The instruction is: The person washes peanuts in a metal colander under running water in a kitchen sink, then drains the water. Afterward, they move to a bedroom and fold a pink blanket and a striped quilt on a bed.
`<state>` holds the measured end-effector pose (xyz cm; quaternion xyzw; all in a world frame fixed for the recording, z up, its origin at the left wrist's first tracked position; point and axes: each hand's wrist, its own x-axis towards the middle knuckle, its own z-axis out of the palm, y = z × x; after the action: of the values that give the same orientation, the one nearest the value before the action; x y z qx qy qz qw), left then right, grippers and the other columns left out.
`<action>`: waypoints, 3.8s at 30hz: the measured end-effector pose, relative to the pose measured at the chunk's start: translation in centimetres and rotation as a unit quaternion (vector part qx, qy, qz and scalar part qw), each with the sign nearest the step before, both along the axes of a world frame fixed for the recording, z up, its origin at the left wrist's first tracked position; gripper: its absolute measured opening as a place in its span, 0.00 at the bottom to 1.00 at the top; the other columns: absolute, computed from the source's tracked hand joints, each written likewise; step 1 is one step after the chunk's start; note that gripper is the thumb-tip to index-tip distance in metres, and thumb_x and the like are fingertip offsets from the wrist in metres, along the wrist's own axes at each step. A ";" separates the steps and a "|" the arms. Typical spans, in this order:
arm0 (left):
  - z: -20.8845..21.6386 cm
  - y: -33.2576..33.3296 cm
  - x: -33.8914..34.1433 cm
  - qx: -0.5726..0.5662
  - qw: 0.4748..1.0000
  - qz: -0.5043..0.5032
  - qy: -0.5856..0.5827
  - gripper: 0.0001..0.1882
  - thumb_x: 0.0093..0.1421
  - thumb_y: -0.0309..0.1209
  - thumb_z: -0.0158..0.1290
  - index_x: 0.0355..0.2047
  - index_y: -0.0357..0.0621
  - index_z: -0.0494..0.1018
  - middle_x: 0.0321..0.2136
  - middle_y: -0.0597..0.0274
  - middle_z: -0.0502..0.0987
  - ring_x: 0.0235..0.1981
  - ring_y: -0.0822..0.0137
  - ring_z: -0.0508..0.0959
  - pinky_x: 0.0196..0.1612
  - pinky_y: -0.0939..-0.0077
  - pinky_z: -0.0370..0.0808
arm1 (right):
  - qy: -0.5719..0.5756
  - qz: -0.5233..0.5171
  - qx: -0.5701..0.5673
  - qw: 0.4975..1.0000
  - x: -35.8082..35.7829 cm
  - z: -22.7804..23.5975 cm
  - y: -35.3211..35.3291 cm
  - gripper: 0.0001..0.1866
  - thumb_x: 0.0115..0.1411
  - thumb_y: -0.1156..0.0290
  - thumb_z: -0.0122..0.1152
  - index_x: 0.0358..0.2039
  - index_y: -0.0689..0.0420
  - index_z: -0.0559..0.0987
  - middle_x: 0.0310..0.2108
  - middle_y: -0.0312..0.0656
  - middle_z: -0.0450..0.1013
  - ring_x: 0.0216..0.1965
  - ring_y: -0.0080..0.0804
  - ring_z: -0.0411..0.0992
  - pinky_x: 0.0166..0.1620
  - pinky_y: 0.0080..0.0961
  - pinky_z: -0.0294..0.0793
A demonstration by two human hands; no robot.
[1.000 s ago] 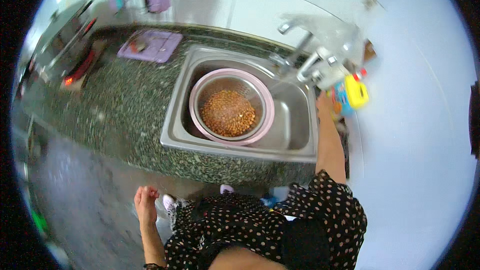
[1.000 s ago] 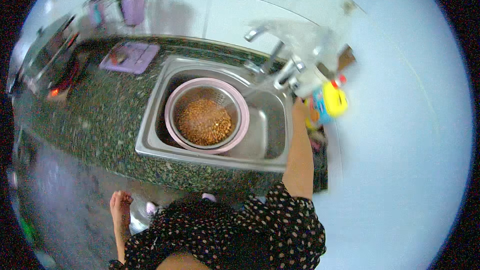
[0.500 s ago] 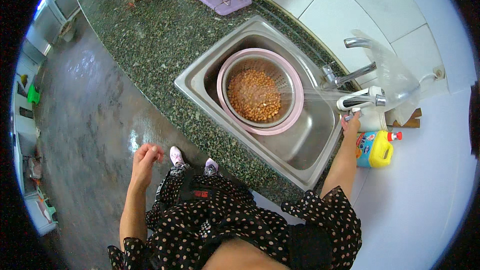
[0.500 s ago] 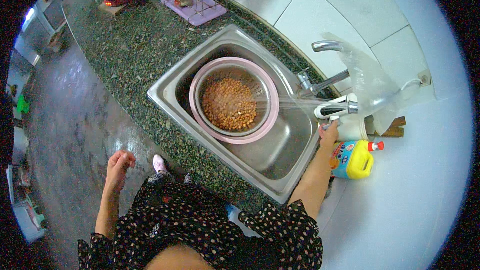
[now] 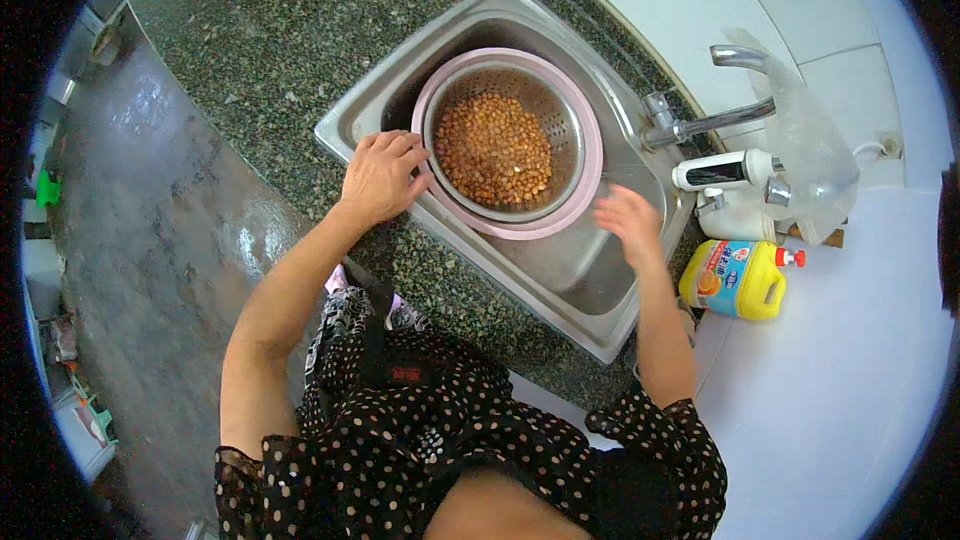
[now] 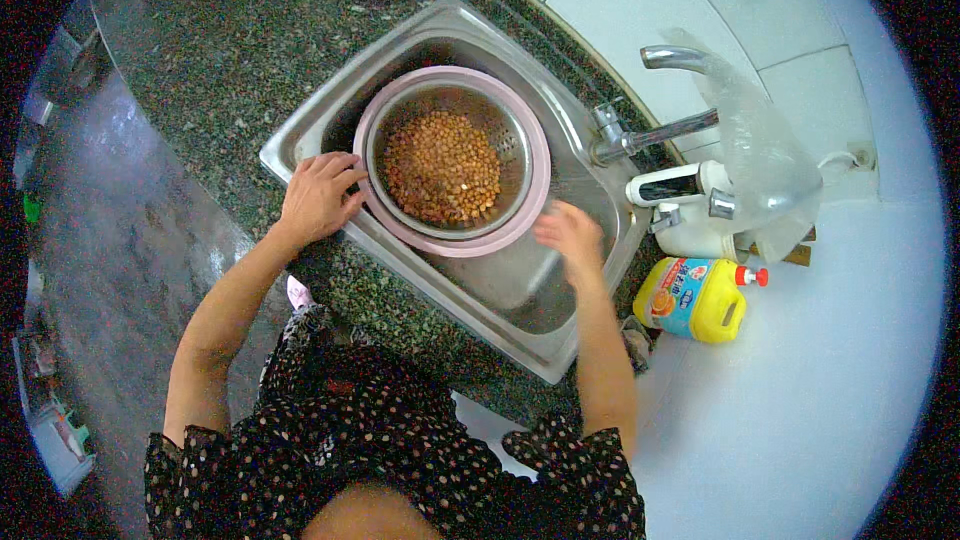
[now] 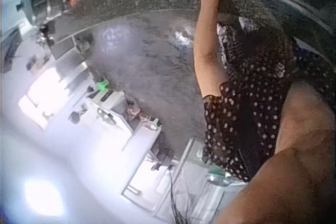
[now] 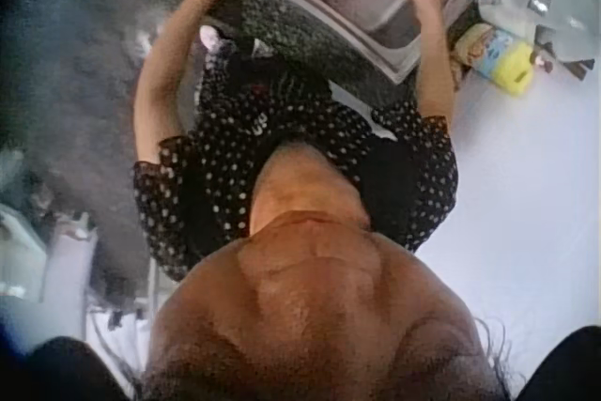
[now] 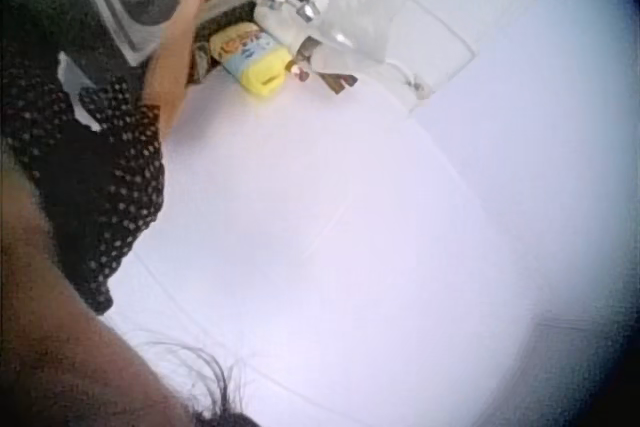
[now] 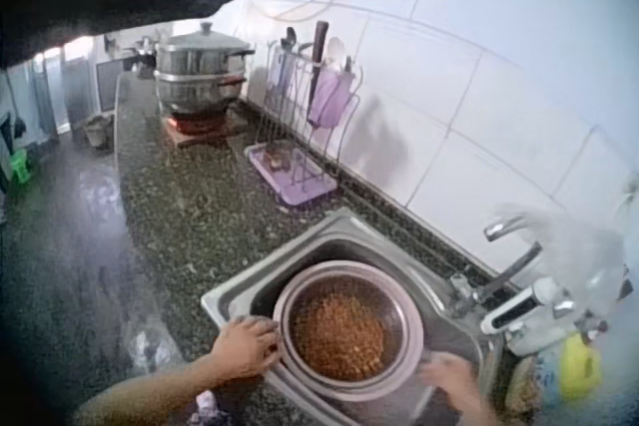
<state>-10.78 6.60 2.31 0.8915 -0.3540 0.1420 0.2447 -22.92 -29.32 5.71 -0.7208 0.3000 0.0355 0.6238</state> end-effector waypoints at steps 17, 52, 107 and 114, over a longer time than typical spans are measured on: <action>0.8 -0.4 0.4 0.010 0.994 0.022 0.103 0.06 0.46 0.33 0.52 0.22 0.45 0.74 0.27 0.64 0.75 0.35 0.64 0.72 0.45 0.68 0.64 | 0.185 0.532 -0.462 0.685 10.1 -9.5 7.0 0.37 0.53 0.52 0.52 0.61 0.43 0.51 0.63 0.50 0.32 0.64 0.50 0.30 0.60 0.51 0.37; 1.4 -1.6 1.3 0.049 0.992 0.013 0.118 0.07 0.45 0.34 0.53 0.23 0.46 0.74 0.27 0.66 0.75 0.35 0.66 0.73 0.47 0.67 0.62 | 0.059 0.287 -0.558 0.777 14.2 -17.6 7.3 0.36 0.51 0.49 0.54 0.57 0.52 0.58 0.62 0.52 0.39 0.62 0.54 0.34 0.57 0.58 0.35; 1.1 -2.1 1.4 0.045 0.992 0.000 0.117 0.05 0.46 0.33 0.54 0.22 0.47 0.74 0.24 0.65 0.74 0.32 0.64 0.72 0.47 0.66 0.61 | 0.180 0.305 -0.536 0.766 14.6 -16.4 9.4 0.35 0.57 0.47 0.45 0.60 0.50 0.53 0.64 0.49 0.30 0.63 0.52 0.26 0.59 0.57 0.28; 1.1 -1.4 1.1 0.044 0.991 0.015 0.125 0.05 0.46 0.33 0.53 0.22 0.47 0.73 0.24 0.65 0.74 0.32 0.64 0.72 0.48 0.66 0.61 | 0.192 0.423 -0.467 0.752 9.3 -13.2 5.8 0.34 0.56 0.48 0.46 0.61 0.43 0.50 0.64 0.47 0.30 0.64 0.49 0.27 0.58 0.57 0.31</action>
<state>-9.71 5.25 3.36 0.9173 -0.3129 0.0171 0.2458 -13.60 -23.50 -7.53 -0.9537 0.0571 0.2891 0.0603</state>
